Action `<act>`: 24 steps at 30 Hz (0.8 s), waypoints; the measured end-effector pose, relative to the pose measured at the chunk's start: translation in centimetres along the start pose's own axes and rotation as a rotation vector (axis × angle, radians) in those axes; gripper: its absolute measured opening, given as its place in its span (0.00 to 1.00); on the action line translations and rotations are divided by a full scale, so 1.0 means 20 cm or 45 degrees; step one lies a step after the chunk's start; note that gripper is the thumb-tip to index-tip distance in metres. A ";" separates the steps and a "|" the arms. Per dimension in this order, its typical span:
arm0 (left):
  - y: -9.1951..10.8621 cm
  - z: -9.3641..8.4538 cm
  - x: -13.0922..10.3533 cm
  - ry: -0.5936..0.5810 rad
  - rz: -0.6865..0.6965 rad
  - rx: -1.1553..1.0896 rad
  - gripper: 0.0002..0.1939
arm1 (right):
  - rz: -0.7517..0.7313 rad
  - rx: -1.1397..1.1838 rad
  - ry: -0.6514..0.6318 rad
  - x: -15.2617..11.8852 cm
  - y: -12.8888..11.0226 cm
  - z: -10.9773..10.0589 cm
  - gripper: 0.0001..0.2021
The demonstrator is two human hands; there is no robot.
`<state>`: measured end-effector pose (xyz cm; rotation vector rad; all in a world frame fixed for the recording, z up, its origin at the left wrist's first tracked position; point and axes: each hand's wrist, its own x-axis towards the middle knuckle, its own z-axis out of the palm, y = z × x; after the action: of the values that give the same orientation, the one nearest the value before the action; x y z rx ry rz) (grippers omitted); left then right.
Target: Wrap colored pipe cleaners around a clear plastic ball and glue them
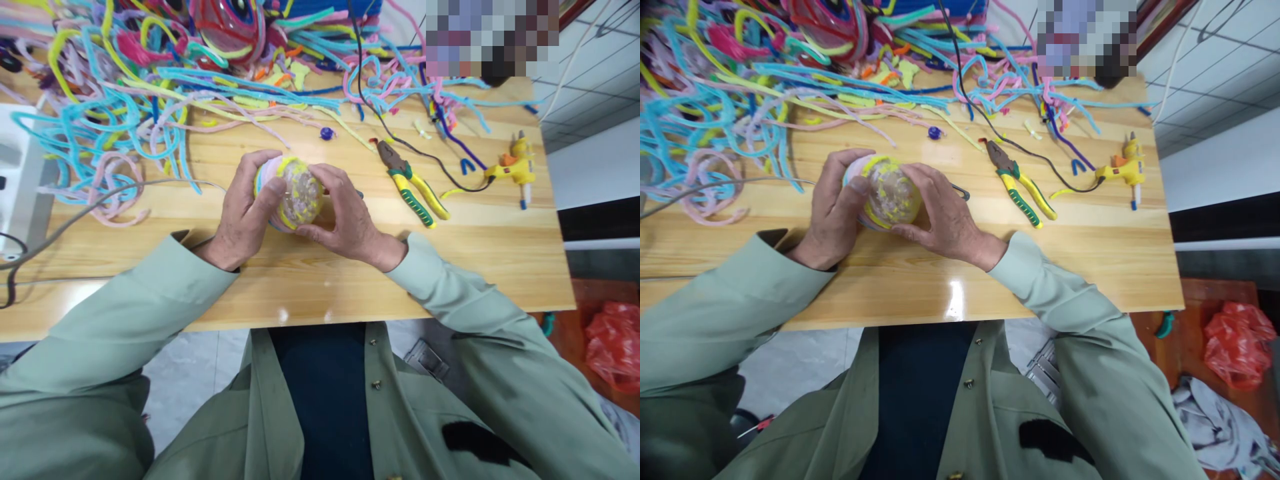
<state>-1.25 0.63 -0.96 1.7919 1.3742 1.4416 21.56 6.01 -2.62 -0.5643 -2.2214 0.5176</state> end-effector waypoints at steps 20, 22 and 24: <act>0.02 -0.01 0.01 -0.037 -0.080 -0.002 0.32 | 0.105 -0.027 -0.095 0.01 -0.02 -0.02 0.44; 0.01 -0.02 0.01 -0.068 -0.071 0.013 0.33 | 0.099 -0.029 -0.085 0.01 -0.02 -0.02 0.44; 0.00 -0.02 0.01 -0.083 -0.066 0.022 0.33 | 0.148 -0.037 -0.113 0.02 -0.03 -0.02 0.45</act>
<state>-1.57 0.71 -0.69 1.7845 1.3941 1.3366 21.59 5.86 -1.88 -0.7013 -2.2932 0.5808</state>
